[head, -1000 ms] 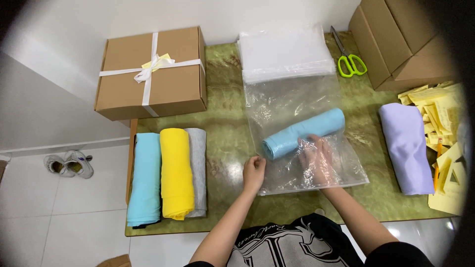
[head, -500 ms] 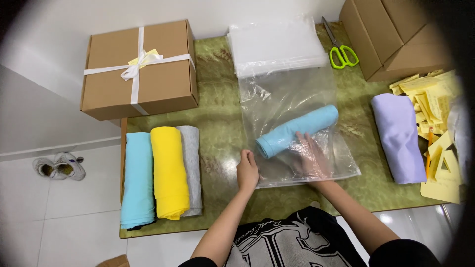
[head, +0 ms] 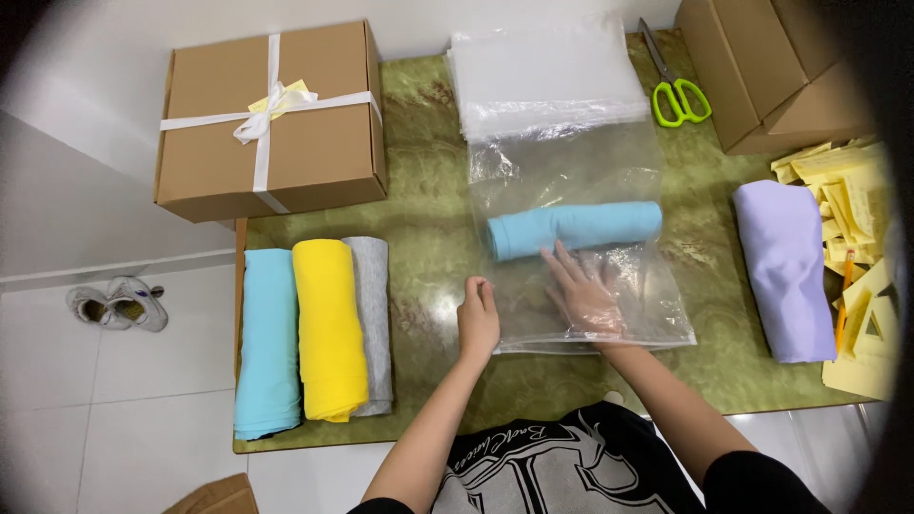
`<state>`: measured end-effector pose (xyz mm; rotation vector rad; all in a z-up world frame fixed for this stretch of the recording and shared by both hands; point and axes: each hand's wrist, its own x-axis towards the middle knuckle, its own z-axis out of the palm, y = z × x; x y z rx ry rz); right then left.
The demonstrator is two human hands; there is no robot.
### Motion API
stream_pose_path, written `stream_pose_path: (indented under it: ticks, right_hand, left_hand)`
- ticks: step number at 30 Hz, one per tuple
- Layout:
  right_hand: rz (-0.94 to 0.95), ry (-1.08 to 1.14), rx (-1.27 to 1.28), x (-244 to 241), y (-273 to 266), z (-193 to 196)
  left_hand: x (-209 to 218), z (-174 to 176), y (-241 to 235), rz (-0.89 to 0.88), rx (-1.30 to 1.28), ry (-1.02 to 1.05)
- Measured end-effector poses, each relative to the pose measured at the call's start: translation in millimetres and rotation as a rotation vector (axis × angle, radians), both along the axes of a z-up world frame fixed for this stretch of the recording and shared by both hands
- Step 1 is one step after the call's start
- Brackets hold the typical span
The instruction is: The person writes on a note with a pencil, attaches it to a tied box, then rolls a fabric item into a plastic bag and places it inside a cardboard box taken from a stack.
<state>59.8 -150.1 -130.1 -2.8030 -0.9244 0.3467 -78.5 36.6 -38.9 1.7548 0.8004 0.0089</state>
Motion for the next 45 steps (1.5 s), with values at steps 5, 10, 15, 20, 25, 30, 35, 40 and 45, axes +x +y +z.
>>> stream_pose_path:
  ticks: [5,10,15,20,25,30,35,40,45]
  right_hand:
    - [-0.112,-0.008,0.031,15,21,31]
    - [-0.087,-0.288,0.24,25,10,21]
    - [-0.334,-0.232,0.152,7,7,56]
    - [-0.24,-0.129,0.099,10,-9,49]
    - [-0.238,-0.056,0.121,-43,26,98]
    - [-0.231,-0.077,0.088,-46,56,84]
    - [-0.254,-0.018,0.117,-17,70,61]
    - [-0.217,0.037,0.094,5,89,81]
    - [-0.175,0.0,0.19,48,111,56]
  left_hand:
    - [5,-20,5,0.034,-0.069,-0.019]
    - [5,-49,14,0.053,-0.101,-0.043]
    - [-6,-49,16,0.07,-0.096,-0.04]
    - [-24,-82,37,0.084,-0.059,-0.036]
    - [-41,-68,44,0.112,-0.061,-0.009]
    - [-48,-69,49,0.107,-0.058,0.006]
    - [-46,-58,52,0.135,-0.091,-0.022]
    - [-45,-63,55,0.165,-0.115,-0.038]
    - [-48,-34,50,0.155,-0.198,-0.006]
